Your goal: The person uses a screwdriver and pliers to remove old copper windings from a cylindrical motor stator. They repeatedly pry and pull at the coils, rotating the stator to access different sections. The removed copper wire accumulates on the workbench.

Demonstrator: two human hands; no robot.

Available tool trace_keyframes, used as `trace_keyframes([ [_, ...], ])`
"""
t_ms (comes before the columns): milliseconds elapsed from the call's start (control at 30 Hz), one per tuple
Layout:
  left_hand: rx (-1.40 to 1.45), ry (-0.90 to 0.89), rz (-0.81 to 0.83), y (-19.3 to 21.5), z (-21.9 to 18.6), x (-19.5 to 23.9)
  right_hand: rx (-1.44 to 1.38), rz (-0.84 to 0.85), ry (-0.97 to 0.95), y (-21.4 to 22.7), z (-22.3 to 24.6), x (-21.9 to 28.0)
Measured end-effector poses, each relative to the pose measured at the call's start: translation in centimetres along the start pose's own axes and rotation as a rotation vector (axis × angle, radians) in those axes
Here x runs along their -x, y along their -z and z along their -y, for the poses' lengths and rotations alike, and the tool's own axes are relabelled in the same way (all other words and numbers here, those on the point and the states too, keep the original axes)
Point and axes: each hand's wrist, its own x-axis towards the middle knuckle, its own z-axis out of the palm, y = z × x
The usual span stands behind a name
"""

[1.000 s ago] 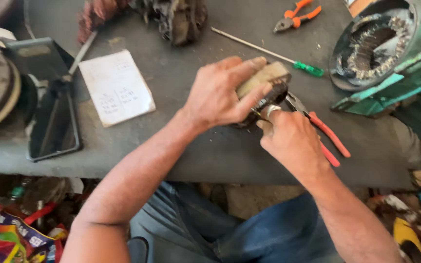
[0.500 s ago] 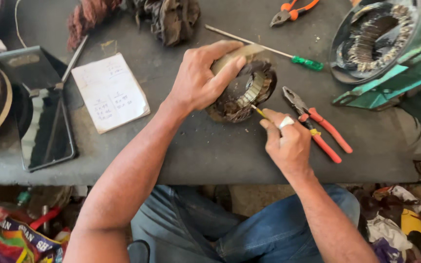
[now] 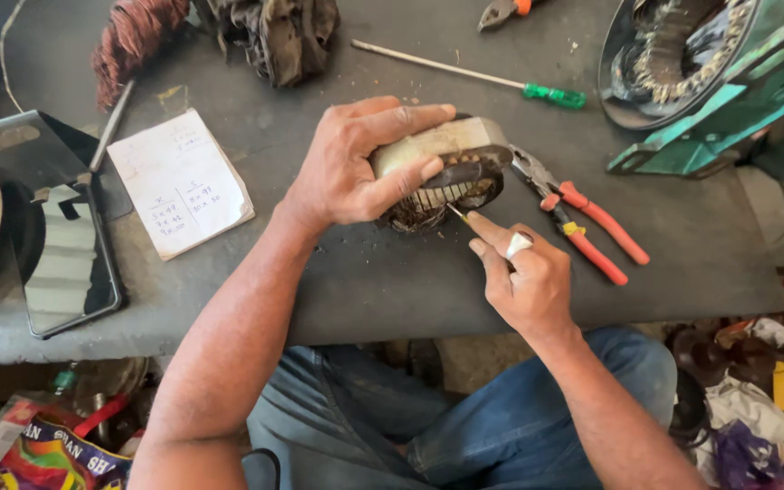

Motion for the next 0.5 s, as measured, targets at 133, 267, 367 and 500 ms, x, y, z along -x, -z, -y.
trace_keyframes([
  [133, 0.006, 0.002, 0.025, 0.2, 0.2, 0.2, -0.019, -0.017, -0.033, -0.2, -0.4, 0.3],
  [267, 0.001, -0.010, 0.029, 0.1, 0.2, 0.1, -0.038, 0.031, -0.029, 0.1, -0.6, -0.2],
  [367, 0.002, -0.022, 0.022, -0.1, 0.5, 0.3, -0.061, 0.061, -0.050, 0.3, -0.7, -0.3],
  [500, -0.010, -0.029, 0.019, -0.1, 0.6, 0.3, -0.065, 0.082, -0.018, 0.6, -1.0, -0.9],
])
